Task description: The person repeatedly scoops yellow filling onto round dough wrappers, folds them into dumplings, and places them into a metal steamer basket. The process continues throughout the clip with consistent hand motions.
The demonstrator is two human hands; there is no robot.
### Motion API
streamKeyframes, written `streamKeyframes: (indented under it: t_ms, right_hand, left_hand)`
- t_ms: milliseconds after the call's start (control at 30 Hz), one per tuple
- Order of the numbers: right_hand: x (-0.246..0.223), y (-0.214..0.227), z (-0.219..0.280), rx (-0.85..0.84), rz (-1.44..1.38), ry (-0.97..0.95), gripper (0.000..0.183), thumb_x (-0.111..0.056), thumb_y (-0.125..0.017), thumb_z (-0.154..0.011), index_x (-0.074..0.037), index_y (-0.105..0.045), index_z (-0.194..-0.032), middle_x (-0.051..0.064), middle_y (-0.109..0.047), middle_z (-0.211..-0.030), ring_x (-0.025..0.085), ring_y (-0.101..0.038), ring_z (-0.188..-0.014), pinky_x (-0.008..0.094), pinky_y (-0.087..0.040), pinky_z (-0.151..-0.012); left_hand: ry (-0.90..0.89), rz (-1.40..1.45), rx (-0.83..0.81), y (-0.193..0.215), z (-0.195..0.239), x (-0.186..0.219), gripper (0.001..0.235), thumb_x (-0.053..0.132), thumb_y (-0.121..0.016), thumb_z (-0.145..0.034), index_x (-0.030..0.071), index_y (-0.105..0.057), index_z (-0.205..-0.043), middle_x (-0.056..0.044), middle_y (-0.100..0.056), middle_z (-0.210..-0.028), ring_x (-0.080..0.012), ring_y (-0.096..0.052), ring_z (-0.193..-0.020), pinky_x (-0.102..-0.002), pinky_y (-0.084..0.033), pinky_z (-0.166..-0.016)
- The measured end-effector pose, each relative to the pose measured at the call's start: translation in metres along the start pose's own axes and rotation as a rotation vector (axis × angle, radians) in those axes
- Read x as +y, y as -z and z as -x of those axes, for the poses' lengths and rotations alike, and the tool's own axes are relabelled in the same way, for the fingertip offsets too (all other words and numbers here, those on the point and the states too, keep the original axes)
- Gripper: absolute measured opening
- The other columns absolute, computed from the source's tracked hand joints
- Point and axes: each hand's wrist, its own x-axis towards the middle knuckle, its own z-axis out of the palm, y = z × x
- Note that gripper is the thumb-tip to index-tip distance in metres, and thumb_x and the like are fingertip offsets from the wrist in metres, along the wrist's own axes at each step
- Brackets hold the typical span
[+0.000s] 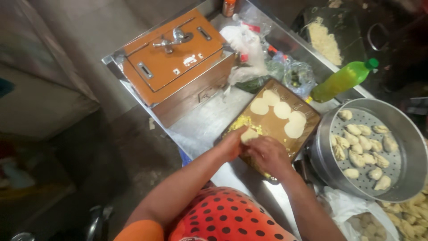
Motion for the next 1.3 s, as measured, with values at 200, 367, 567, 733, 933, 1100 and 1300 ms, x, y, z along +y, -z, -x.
streamKeyframes:
  t_ms: [200, 367, 567, 733, 933, 1100, 1300]
  right_hand:
    - [0.024, -0.006, 0.021, 0.086, -0.036, -0.151, 0.024, -0.017, -0.073, -0.087, -0.009, -0.075, -0.109, 0.011, -0.075, -0.107, 0.030, -0.071, -0.100, 0.042, -0.056, -0.089]
    - [0.077, -0.020, 0.015, -0.092, -0.093, -0.436, 0.031, -0.018, -0.070, -0.088, -0.009, -0.073, -0.118, 0.013, -0.072, -0.116, 0.032, -0.071, -0.100, 0.042, -0.057, -0.090]
    - [0.092, -0.048, -0.027, -0.212, -0.110, -0.303, 0.031, -0.017, -0.068, -0.090, -0.008, -0.073, -0.119, 0.015, -0.071, -0.120, 0.037, -0.068, -0.104, 0.044, -0.053, -0.092]
    - [0.066, -0.051, -0.029, -0.304, 0.052, -0.235, 0.027, -0.013, -0.068, -0.083, -0.010, -0.074, -0.109, 0.011, -0.074, -0.112, 0.032, -0.070, -0.104, 0.042, -0.055, -0.092]
    - [0.031, -0.024, 0.003, -0.369, -0.004, -0.264, 0.022, -0.013, -0.067, -0.089, -0.012, -0.073, -0.110, 0.009, -0.074, -0.111, 0.031, -0.069, -0.104, 0.043, -0.054, -0.090]
    - [0.026, -0.010, 0.009, -0.291, -0.058, -0.037, 0.053, -0.018, -0.079, -0.073, -0.004, -0.068, -0.123, 0.020, -0.064, -0.133, 0.040, -0.063, -0.111, 0.052, -0.051, -0.087]
    - [0.023, -0.009, 0.007, -0.560, 0.070, -0.264, 0.028, -0.015, -0.071, -0.079, -0.016, -0.077, -0.107, 0.001, -0.074, -0.112, 0.022, -0.071, -0.103, 0.036, -0.057, -0.089]
  left_hand:
    - [-0.044, 0.012, 0.050, 0.012, 0.018, 0.022, 0.034, 0.007, -0.051, -0.093, -0.004, -0.059, -0.125, -0.021, -0.070, -0.112, -0.0307, -0.071, -0.099, -0.040, -0.059, -0.090]
    - [-0.295, -0.414, 0.241, 0.010, 0.041, 0.060, 0.036, 0.006, -0.052, -0.094, -0.005, -0.064, -0.127, -0.019, -0.073, -0.103, -0.0253, -0.073, -0.089, -0.034, -0.057, -0.080]
    - [-0.289, -0.586, 0.343, 0.007, 0.062, 0.075, 0.033, 0.019, -0.062, -0.097, -0.004, -0.070, -0.119, -0.013, -0.074, -0.094, -0.0201, -0.071, -0.076, -0.031, -0.058, -0.066]
    - [-0.216, -0.497, 0.346, 0.009, 0.059, 0.061, 0.031, 0.022, -0.067, -0.096, -0.005, -0.070, -0.111, -0.012, -0.074, -0.085, -0.0203, -0.072, -0.068, -0.033, -0.059, -0.059]
    - [-0.233, -0.323, 0.292, 0.017, 0.044, 0.044, 0.030, 0.020, -0.068, -0.096, -0.004, -0.068, -0.115, -0.011, -0.074, -0.096, -0.0192, -0.072, -0.078, -0.032, -0.061, -0.068]
    - [-0.259, -0.494, 0.294, 0.016, 0.046, 0.034, 0.031, 0.018, -0.062, -0.097, -0.004, -0.069, -0.117, -0.010, -0.075, -0.097, -0.0166, -0.070, -0.082, -0.029, -0.055, -0.072]
    - [-0.240, -0.692, 0.311, -0.001, 0.057, 0.028, 0.031, 0.022, -0.057, -0.100, -0.001, -0.071, -0.116, -0.005, -0.072, -0.091, -0.0131, -0.063, -0.079, -0.028, -0.049, -0.069]
